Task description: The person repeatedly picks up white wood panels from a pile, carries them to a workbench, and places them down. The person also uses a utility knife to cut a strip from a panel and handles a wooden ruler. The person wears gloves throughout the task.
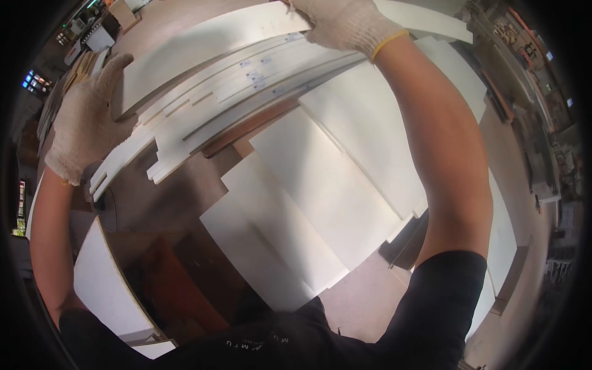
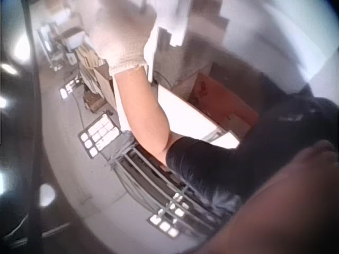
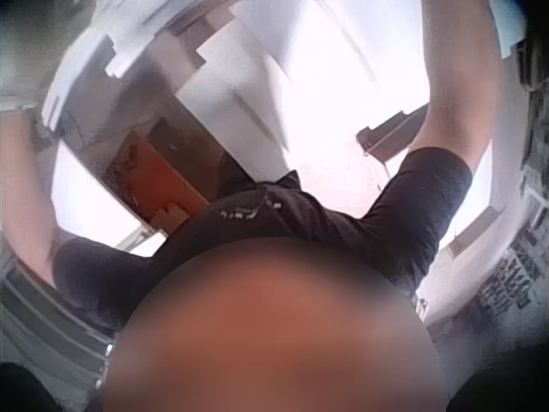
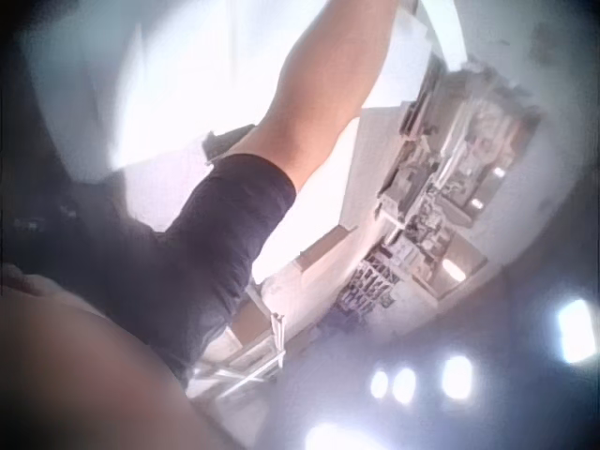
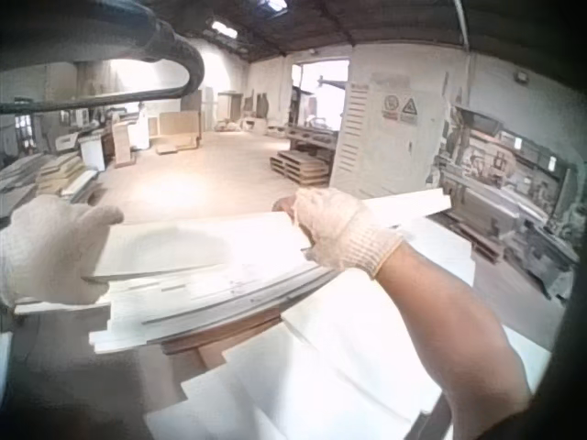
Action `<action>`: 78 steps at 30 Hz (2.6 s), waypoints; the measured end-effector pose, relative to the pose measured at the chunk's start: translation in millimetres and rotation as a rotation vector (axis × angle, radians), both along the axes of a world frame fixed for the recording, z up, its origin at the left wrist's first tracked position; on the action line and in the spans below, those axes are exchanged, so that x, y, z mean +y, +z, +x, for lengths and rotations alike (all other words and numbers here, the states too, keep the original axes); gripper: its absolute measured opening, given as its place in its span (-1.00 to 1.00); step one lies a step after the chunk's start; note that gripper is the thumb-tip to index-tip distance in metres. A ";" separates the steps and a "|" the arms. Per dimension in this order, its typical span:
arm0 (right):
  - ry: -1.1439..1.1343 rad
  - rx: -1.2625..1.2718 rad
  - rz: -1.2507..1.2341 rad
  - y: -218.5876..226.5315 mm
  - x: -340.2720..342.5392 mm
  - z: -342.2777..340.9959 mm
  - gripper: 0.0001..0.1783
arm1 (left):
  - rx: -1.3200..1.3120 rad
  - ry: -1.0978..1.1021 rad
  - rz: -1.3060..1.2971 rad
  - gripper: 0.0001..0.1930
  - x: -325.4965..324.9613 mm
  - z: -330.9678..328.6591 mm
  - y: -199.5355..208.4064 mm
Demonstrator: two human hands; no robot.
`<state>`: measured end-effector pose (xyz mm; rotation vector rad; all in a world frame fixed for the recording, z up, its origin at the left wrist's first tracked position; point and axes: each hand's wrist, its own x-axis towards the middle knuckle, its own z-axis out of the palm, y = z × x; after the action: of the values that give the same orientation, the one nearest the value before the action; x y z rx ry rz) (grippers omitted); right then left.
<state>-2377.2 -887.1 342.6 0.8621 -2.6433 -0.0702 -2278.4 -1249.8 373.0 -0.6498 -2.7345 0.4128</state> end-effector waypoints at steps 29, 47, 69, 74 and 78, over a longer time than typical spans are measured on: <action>-0.421 -0.035 -0.114 -262.4 -97.7 55.9 -0.13 | -0.808 0.105 0.455 -0.39 -152.6 -163.8 -213.0; -0.639 -0.275 -0.400 -368.1 -92.4 316.7 -0.69 | -0.747 0.006 0.668 -0.56 -41.8 -62.0 -254.6; -0.992 -1.085 -1.052 -343.3 -230.7 476.0 -0.54 | -1.112 0.020 1.018 -0.54 -106.9 -97.7 -331.4; -0.978 -0.921 -0.805 -276.8 -309.7 263.9 -0.61 | -1.148 0.096 1.106 -0.68 -216.2 -254.9 -334.6; -0.626 -0.740 -0.991 -276.4 -357.3 49.6 -0.64 | -1.151 0.084 1.080 -0.69 -293.7 -379.3 -333.0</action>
<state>-2327.6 -1244.4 66.2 -0.3519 -2.8535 1.4925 -2657.7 -1543.6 40.1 -0.4827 -3.1964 -1.8295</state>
